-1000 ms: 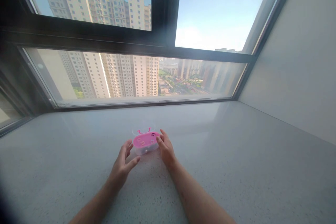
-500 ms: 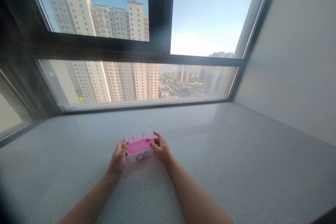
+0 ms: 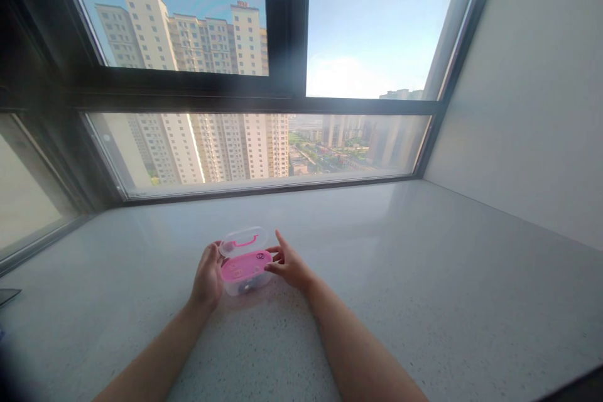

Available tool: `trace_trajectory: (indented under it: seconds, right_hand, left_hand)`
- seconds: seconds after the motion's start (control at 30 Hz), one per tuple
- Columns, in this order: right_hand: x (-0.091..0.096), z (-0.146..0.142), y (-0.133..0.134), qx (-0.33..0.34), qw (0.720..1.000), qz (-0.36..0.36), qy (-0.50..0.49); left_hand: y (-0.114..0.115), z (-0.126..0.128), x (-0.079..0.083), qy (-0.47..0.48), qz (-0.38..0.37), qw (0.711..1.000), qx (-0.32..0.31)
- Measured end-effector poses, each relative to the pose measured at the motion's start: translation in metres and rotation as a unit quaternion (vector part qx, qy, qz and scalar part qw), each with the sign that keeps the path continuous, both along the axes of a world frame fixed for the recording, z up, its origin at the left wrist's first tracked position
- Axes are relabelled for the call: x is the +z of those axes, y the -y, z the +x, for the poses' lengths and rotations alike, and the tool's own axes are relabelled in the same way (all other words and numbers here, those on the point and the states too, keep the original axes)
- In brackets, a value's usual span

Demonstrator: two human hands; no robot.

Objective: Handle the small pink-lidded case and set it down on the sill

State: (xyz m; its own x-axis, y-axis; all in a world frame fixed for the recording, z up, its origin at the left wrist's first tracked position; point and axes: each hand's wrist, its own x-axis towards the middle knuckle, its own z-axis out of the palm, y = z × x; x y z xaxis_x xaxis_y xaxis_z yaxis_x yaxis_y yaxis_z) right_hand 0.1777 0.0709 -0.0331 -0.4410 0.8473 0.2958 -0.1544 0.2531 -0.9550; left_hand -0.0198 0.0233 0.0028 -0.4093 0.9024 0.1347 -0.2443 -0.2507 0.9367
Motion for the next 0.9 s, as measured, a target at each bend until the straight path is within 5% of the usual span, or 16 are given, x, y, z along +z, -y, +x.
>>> trace_trajectory:
  seconds: [0.3, 0.43, 0.5, 0.6, 0.7, 0.9]
  right_hand:
    - [0.013, 0.009, 0.009, 0.110, 0.993, -0.036, -0.034]
    - [0.027, 0.009, 0.024, -0.021, 0.994, 0.093, 0.047]
    - [0.037, 0.003, 0.036, -0.117, 0.962, 0.213, 0.129]
    - [0.049, -0.012, 0.051, -0.124, 0.908, 0.325, 0.232]
    - [0.054, -0.024, 0.059, -0.092, 0.888, 0.345, 0.289]
    - [0.052, -0.028, 0.060, -0.090, 0.902, 0.315, 0.281]
  left_hand:
    - [0.013, -0.001, 0.008, 0.000, -0.014, 0.993, -0.120]
    - [0.019, -0.004, 0.015, -0.011, -0.028, 0.985, -0.171]
    - [0.020, -0.006, 0.018, -0.012, -0.028, 0.980, -0.197]
    - [0.020, -0.006, 0.019, -0.008, -0.024, 0.972, -0.232]
    - [0.019, -0.006, 0.015, 0.004, -0.018, 0.967, -0.253]
    - [0.015, -0.006, 0.007, 0.031, -0.013, 0.964, -0.265]
